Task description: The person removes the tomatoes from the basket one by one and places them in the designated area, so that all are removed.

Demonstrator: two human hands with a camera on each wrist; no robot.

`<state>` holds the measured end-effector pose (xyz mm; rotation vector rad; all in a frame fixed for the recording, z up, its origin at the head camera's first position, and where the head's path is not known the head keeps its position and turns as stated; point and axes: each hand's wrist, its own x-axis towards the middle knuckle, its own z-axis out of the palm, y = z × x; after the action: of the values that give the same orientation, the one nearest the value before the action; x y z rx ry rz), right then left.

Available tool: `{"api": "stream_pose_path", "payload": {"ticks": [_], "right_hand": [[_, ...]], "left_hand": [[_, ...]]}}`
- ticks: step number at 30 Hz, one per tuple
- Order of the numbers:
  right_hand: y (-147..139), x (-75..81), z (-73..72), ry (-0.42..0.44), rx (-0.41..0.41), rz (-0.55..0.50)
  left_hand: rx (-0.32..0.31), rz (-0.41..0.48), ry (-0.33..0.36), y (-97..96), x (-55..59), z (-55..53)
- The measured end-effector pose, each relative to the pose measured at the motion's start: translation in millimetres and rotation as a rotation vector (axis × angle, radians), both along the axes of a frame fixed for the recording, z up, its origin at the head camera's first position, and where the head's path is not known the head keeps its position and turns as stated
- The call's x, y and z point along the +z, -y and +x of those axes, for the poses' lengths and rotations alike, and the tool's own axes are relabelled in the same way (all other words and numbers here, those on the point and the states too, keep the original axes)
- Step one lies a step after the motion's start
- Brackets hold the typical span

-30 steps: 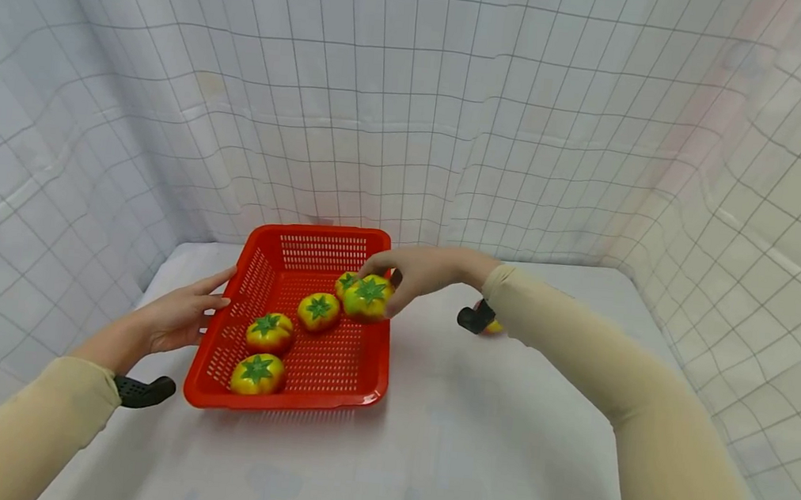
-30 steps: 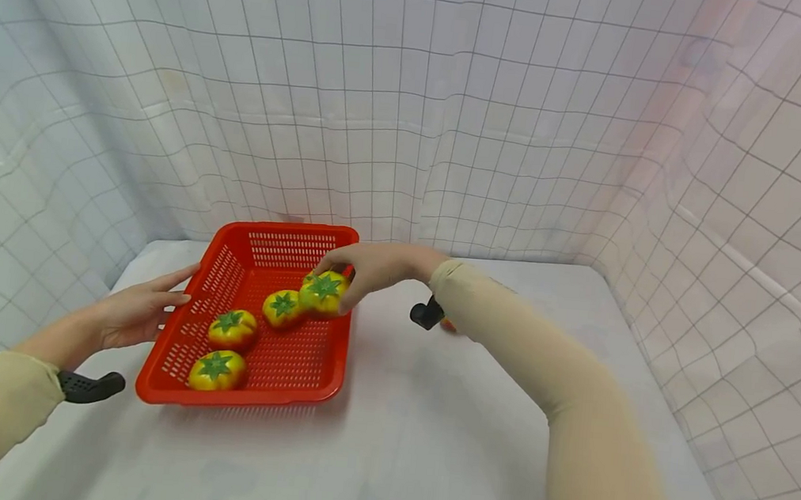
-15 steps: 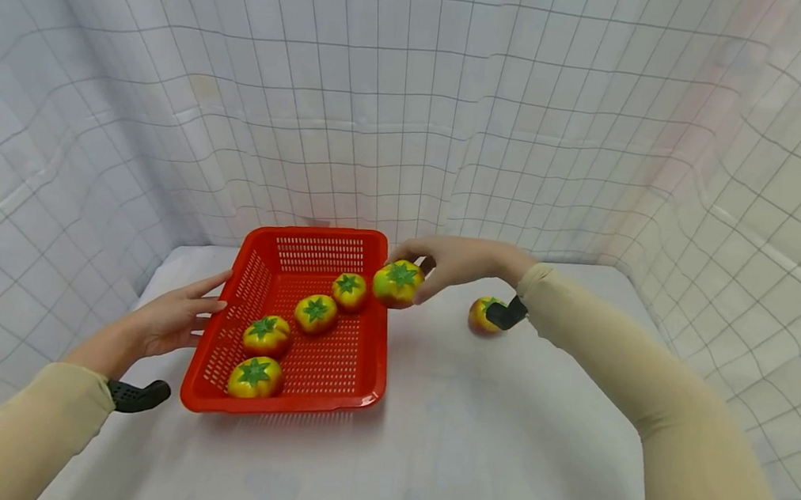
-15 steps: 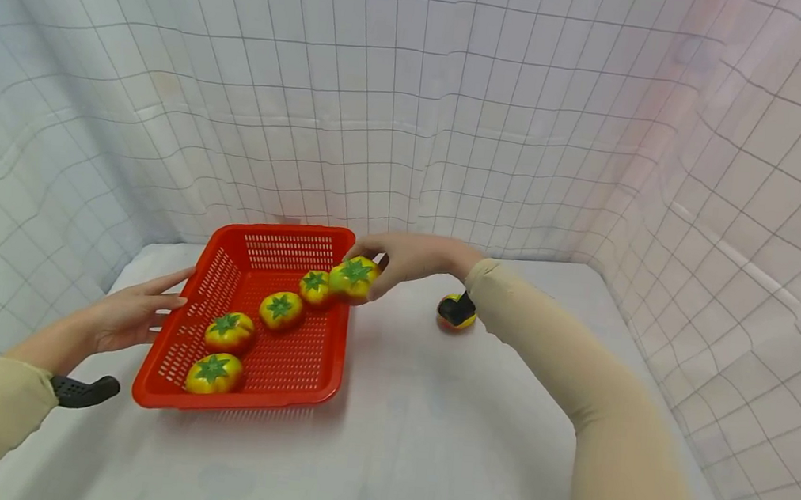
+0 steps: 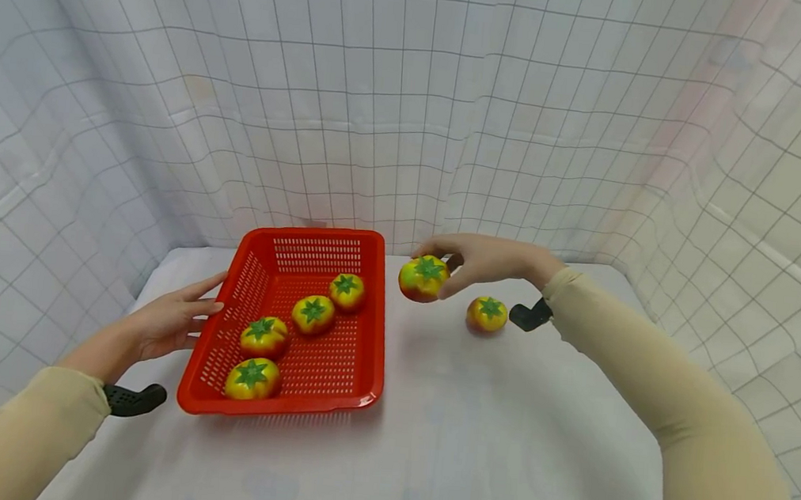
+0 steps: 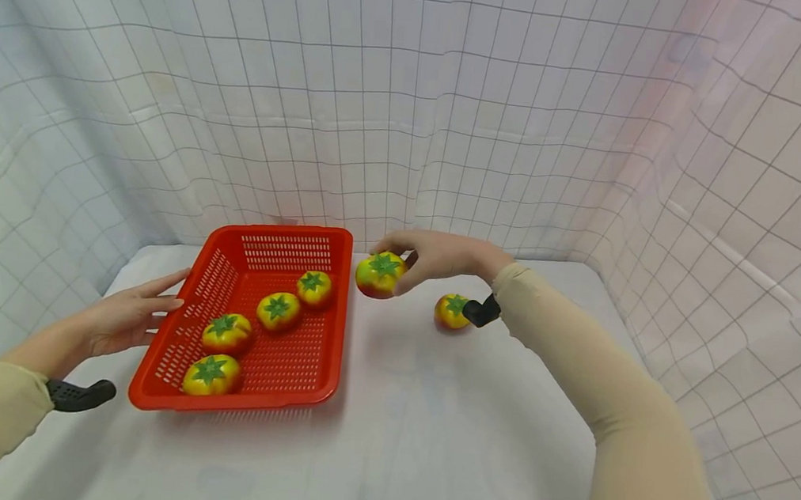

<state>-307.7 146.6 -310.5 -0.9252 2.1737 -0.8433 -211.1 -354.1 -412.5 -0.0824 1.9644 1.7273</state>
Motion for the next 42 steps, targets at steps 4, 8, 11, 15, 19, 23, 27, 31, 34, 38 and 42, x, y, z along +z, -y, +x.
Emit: {"api": "stream_pose_path", "payload": {"ticks": [4, 8, 11, 15, 19, 23, 27, 31, 34, 38, 42], "right_hand": [[-9, 0.5, -0.6, -0.014, -0.015, 0.008], [-19, 0.4, -1.2, -0.021, -0.025, 0.006], [-27, -1.0, -1.5, -0.014, -0.031, -0.003], [-37, -4.4, -1.9, -0.015, -0.059, 0.011], [-47, -7.6, -2.1, -0.019, -0.089, 0.027], [-58, -10.2, -1.4, -0.012, -0.112, 0.025], [-70, -13.2, -0.6, -0.007, -0.14, 0.02], [-82, -16.7, 0.0, 0.004, -0.178, 0.019], [-91, -20.0, 0.6, 0.011, -0.2, 0.016], [-101, -23.8, 1.6, 0.024, -0.225, 0.006], [-110, -27.2, 2.1, 0.018, -0.249, 0.017]], "left_hand": [[0.001, 0.001, -0.001, -0.4, 0.8, 0.7], [0.005, 0.006, 0.002, -0.2, 0.7, 0.4], [0.009, 0.01, 0.003, 0.6, 0.2, 0.0], [0.011, 0.016, 0.005, 1.3, 0.2, 0.0], [0.014, 0.023, 0.015, 1.8, 0.1, -0.3], [0.018, 0.03, 0.027, 2.3, -0.7, -0.6], [0.021, 0.034, 0.031, 2.3, -1.3, -1.1], [0.021, 0.032, 0.033, 0.8, -0.5, -0.7], [0.021, 0.032, 0.033, -0.9, 0.9, 0.6], [0.023, 0.035, 0.034, -2.1, 2.2, 1.8], [0.023, 0.035, 0.038, -1.6, 1.3, 1.5]]}}
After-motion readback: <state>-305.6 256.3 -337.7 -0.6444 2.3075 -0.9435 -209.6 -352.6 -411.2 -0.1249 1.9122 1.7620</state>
